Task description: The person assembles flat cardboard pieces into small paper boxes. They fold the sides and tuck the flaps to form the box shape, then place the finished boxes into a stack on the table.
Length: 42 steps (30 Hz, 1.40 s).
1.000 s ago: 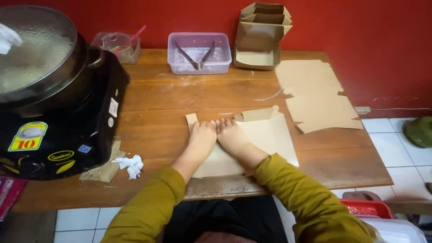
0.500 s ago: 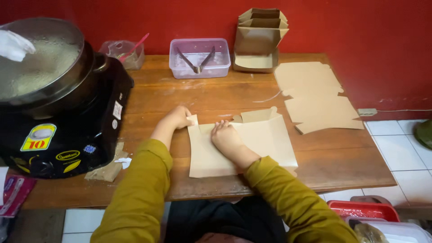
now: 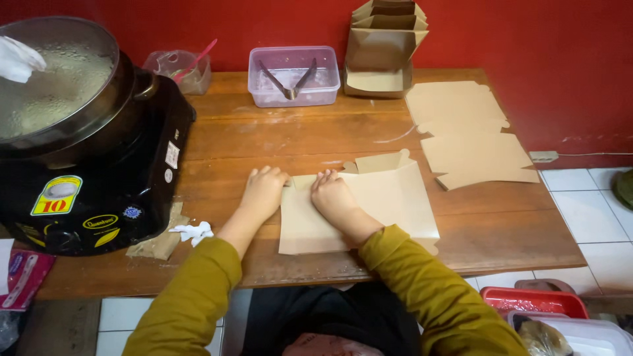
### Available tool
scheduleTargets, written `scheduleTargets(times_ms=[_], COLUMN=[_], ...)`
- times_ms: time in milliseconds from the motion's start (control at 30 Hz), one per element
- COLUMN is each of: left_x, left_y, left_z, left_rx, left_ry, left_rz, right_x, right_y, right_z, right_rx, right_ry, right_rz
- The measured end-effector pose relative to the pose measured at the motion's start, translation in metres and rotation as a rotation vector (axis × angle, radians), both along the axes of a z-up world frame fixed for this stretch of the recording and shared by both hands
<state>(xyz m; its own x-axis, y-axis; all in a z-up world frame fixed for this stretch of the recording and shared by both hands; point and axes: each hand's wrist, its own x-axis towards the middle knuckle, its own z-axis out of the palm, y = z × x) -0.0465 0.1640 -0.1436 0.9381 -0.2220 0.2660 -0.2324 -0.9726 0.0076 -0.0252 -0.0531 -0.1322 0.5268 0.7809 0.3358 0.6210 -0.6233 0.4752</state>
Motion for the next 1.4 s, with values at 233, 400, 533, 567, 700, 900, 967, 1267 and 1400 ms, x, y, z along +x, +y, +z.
scheduleTargets(times_ms=[233,400,533,567,700,900,967,1267,1400], left_x=[-0.026,-0.023,-0.016,-0.028,-0.046,-0.084,-0.081,-0.039,-0.021], left_y=[-0.020,-0.017,-0.009,-0.018,-0.070,-0.196,-0.225,-0.236,-0.194], left_z=[-0.005,-0.015,0.002,0.041,0.116,0.129,0.105,0.071,0.075], left_rx=[-0.052,-0.054,-0.125,-0.179,-0.326,-0.354,-0.246,-0.360,-0.612], left_ry=[0.005,0.019,0.145,0.271,0.197,0.450,0.429,0.533,0.524], left_rz=[0.064,0.080,0.089,0.136,0.030,-0.362,-0.404,-0.289,-0.239], right_x=[0.004,0.018,0.006,-0.004,-0.018,-0.022,-0.037,-0.066,-0.055], right_y=[0.002,-0.003,-0.026,-0.037,-0.092,-0.206,-0.227,-0.283,-0.254], right_z=[-0.012,-0.032,0.045,0.075,0.122,0.104,0.100,0.067,0.050], right_rx=[-0.002,-0.016,0.022,0.151,0.511,0.566,0.577,0.789,0.969], right_ry=[-0.021,0.058,0.307,0.548,0.887,0.873,0.866,0.906,0.810], right_rz=[-0.018,0.069,0.077,0.140,0.251,-0.026,-0.064,-0.104,0.155])
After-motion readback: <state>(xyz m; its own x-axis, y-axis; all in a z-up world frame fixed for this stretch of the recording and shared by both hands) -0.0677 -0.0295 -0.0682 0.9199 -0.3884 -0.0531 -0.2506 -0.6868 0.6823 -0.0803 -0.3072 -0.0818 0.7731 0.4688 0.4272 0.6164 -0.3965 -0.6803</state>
